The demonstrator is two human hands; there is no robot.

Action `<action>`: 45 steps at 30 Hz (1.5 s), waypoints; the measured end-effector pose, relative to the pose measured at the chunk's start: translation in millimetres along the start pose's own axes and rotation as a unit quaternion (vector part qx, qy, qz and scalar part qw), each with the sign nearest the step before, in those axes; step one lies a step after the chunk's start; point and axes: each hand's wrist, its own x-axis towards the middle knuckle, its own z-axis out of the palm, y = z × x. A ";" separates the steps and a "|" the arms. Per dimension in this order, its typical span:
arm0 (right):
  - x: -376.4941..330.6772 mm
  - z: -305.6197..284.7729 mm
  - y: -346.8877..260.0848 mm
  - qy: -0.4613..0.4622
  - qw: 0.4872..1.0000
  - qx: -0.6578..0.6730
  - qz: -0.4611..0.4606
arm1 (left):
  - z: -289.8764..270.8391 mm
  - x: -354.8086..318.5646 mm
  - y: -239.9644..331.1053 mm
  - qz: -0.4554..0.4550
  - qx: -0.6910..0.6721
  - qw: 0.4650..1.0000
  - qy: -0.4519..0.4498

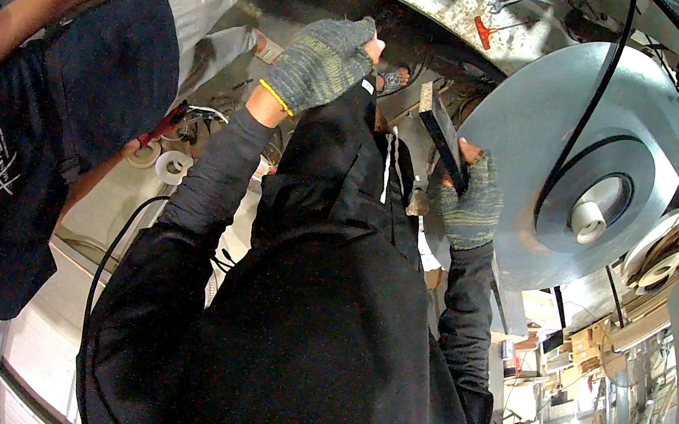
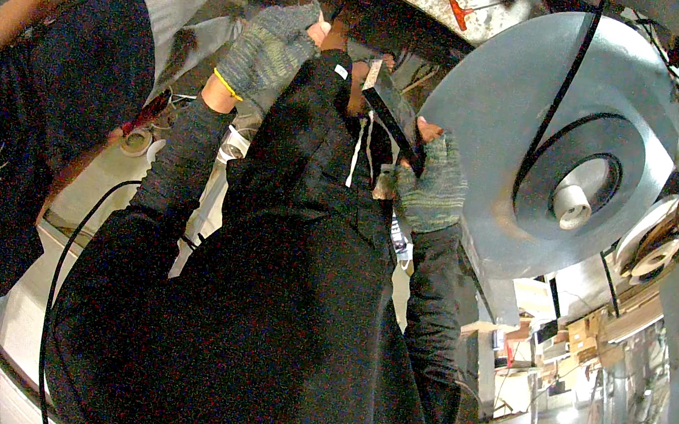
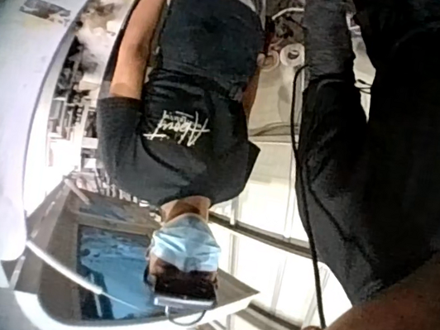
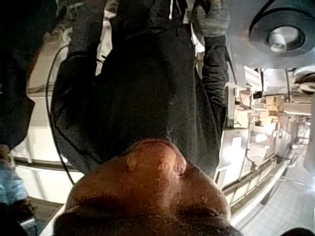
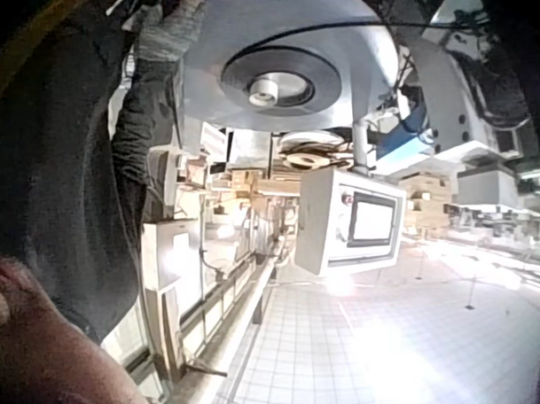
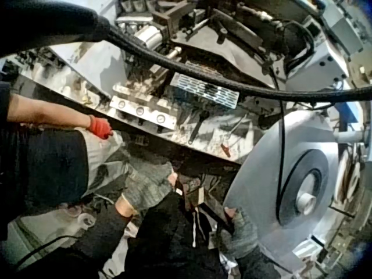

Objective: The person uses a scraper and a small brush to remove residue and debris from the internal components of a woodworking machine, handling a black strip and cleaning around rollers and plates.

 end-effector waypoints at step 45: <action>1.9 -0.5 -55.8 0.058 0.998 -0.014 0.009 | 61.3 -29.9 114.9 -0.058 -0.633 0.766 0.096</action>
